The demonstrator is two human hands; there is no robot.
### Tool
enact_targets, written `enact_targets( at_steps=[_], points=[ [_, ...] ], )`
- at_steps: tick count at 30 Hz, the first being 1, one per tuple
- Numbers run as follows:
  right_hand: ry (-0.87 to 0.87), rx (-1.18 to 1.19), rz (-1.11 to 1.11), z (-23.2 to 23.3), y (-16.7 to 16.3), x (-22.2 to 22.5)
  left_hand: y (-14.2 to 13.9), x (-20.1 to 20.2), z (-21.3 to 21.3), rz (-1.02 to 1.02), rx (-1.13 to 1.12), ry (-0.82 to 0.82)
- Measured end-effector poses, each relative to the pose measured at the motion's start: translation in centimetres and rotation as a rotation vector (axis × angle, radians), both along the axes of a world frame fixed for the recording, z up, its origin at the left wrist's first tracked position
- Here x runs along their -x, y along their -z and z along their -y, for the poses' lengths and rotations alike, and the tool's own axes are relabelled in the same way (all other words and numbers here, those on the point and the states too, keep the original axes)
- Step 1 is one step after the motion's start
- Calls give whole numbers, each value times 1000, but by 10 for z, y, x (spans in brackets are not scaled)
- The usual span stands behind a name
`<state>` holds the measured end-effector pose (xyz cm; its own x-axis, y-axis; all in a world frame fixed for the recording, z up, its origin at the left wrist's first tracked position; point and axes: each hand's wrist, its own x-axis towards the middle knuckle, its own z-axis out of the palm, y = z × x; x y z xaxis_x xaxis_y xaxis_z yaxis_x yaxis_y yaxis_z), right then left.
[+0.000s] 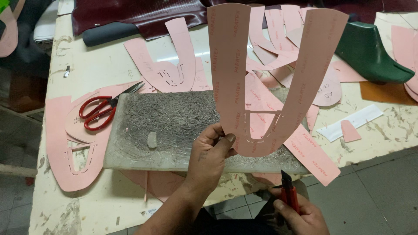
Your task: The person uses a utility knife to cut pink foam pieces on a cutting board. They follow pre-drawn outlines, trim edges, and remove small cutouts to shape the material.
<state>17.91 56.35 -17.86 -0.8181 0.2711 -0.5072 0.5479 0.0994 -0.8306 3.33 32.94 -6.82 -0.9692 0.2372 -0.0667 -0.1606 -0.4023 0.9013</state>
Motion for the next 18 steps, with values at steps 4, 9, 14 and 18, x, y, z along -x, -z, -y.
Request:
enact_targets(
  at_steps=[4,9,14,18],
  points=[
    [40,27,50,3,1,0,3,0,2,-4,-7,1],
    [33,32,-15,5,8,0,5,0,3,10,-27,-3],
    [-6,111,-78,3,13,1,4,0,3,26,-18,1],
    [-1,143,12,2,10,2,4,0,3,40,-17,-4]
  ],
)
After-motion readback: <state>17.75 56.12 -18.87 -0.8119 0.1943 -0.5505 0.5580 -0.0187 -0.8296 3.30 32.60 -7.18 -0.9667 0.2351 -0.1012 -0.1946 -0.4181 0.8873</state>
